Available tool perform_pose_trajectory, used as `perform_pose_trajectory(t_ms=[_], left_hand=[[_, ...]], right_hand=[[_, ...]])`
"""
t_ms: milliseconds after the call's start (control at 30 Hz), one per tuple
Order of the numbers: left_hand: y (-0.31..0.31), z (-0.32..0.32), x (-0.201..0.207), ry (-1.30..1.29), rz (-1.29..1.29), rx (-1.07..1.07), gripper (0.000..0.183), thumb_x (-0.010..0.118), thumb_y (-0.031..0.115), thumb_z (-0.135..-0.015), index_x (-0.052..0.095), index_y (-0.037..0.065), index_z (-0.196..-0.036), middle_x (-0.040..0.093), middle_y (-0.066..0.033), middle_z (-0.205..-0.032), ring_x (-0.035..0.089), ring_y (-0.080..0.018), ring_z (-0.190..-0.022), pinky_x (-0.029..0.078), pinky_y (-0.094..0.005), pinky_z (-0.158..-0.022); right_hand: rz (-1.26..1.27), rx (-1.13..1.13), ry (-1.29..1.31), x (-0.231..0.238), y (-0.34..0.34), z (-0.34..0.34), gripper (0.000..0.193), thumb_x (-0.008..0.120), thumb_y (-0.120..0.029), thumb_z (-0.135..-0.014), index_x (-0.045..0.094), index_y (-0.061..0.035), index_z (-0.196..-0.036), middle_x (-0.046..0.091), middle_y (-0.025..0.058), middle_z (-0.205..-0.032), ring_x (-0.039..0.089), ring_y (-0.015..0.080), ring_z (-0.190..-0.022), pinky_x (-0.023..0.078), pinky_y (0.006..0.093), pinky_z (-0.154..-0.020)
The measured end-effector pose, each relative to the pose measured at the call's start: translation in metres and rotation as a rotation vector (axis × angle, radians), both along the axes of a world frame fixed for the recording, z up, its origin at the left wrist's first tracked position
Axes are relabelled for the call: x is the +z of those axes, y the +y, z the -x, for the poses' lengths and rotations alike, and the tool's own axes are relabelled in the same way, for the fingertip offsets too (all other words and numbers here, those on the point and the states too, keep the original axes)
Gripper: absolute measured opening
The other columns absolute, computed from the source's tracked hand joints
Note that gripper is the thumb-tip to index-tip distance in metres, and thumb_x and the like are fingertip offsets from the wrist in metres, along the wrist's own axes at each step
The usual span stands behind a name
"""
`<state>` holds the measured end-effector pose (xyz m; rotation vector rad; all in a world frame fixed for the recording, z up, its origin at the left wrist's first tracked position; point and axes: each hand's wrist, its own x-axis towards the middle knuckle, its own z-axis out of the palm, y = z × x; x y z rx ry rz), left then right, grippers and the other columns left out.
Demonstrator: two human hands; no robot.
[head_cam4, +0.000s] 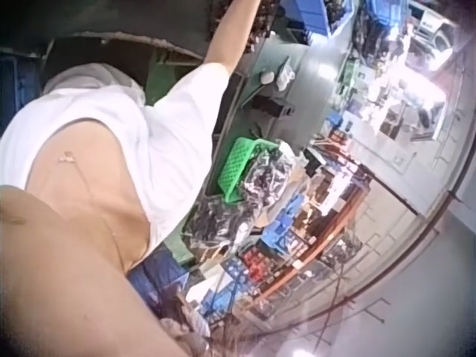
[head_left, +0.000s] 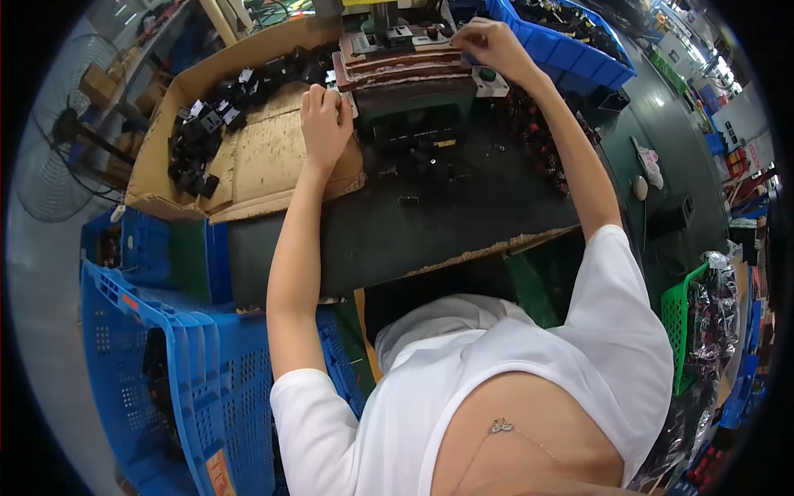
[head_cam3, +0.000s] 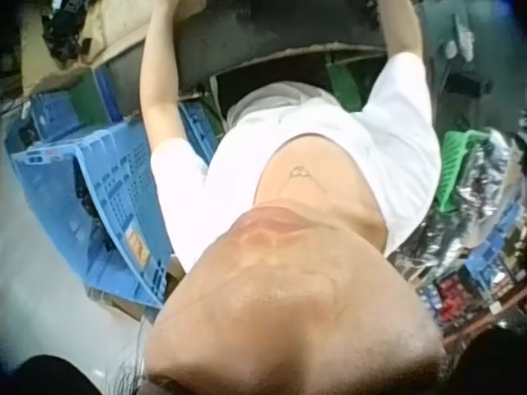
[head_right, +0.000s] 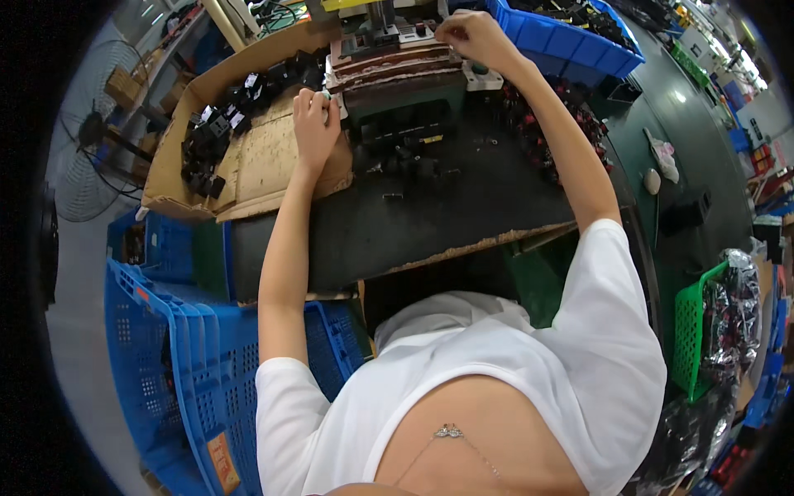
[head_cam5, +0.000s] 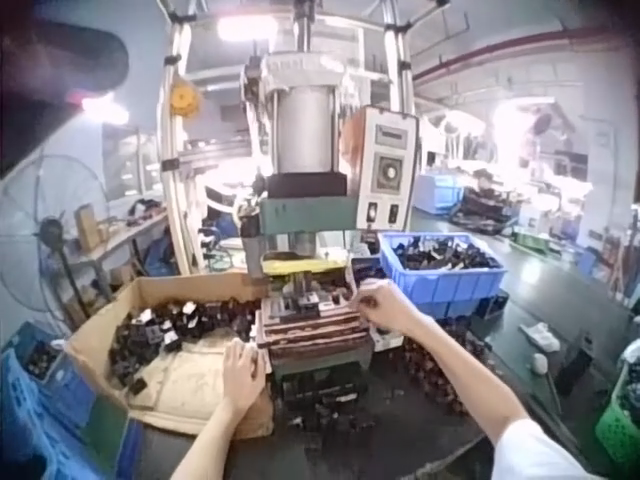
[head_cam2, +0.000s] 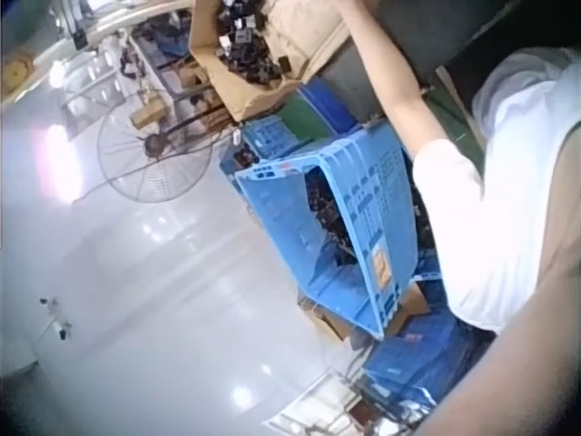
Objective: Manually assembling small electronic parts and using a bench press to secure components.
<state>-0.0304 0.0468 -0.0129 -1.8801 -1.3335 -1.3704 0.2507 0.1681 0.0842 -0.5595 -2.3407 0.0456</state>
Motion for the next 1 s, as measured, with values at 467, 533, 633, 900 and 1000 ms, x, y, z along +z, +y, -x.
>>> perform_pose_trajectory(t_ms=[467, 533, 633, 900, 1000], left_hand=[[-0.014, -0.010, 0.014, 0.058, 0.048, -0.016, 0.012, 0.062, 0.010, -0.075, 0.051, 0.006, -0.074, 0.049, -0.0068, -0.085, 0.049, -0.0257, -0.083, 0.037, -0.0366, -0.073], [-0.018, -0.020, 0.020, 0.079, 0.018, -0.086, 0.012, 0.064, 0.007, -0.075, 0.052, 0.007, -0.075, 0.052, -0.0060, -0.085, 0.051, -0.0241, -0.083, 0.037, -0.0336, -0.073], [-0.021, -0.022, 0.020, 0.115, -0.013, -0.095, 0.010, 0.063, 0.005, -0.075, 0.053, 0.006, -0.077, 0.054, -0.0055, -0.085, 0.052, -0.0239, -0.082, 0.037, -0.0327, -0.074], [-0.020, -0.011, 0.015, -0.011, 0.033, 0.023, 0.005, 0.060, 0.004, -0.078, 0.056, 0.003, -0.082, 0.058, -0.0095, -0.087, 0.055, -0.0264, -0.084, 0.040, -0.0330, -0.078], [-0.019, -0.002, 0.007, -0.122, 0.080, -0.011, 0.006, 0.058, 0.003, -0.079, 0.057, 0.002, -0.084, 0.060, -0.0122, -0.085, 0.057, -0.0290, -0.079, 0.043, -0.0345, -0.073]], right_hand=[[0.139, 0.127, -0.420, -0.036, -0.129, 0.018, 0.019, 0.065, -0.011, -0.074, 0.060, -0.0069, -0.092, 0.053, 0.0045, -0.087, 0.053, 0.0238, -0.087, 0.045, 0.0343, -0.075], [0.100, 0.144, -0.392, -0.038, -0.131, 0.021, 0.021, 0.065, -0.012, -0.075, 0.059, -0.0072, -0.094, 0.053, 0.0051, -0.089, 0.053, 0.0240, -0.089, 0.045, 0.0343, -0.075], [0.198, 0.194, -0.389, -0.034, -0.136, 0.025, 0.021, 0.065, -0.012, -0.074, 0.058, -0.0073, -0.093, 0.053, 0.0054, -0.090, 0.053, 0.0249, -0.089, 0.045, 0.0346, -0.075], [0.173, 0.348, -0.416, -0.040, -0.142, 0.043, 0.018, 0.067, -0.011, -0.070, 0.056, -0.0046, -0.083, 0.049, 0.0073, -0.087, 0.052, 0.0250, -0.086, 0.046, 0.0344, -0.074], [0.284, 0.372, -0.499, -0.029, -0.144, 0.047, 0.019, 0.067, -0.010, -0.070, 0.056, -0.0045, -0.084, 0.051, 0.0067, -0.089, 0.052, 0.0258, -0.090, 0.046, 0.0348, -0.075]])
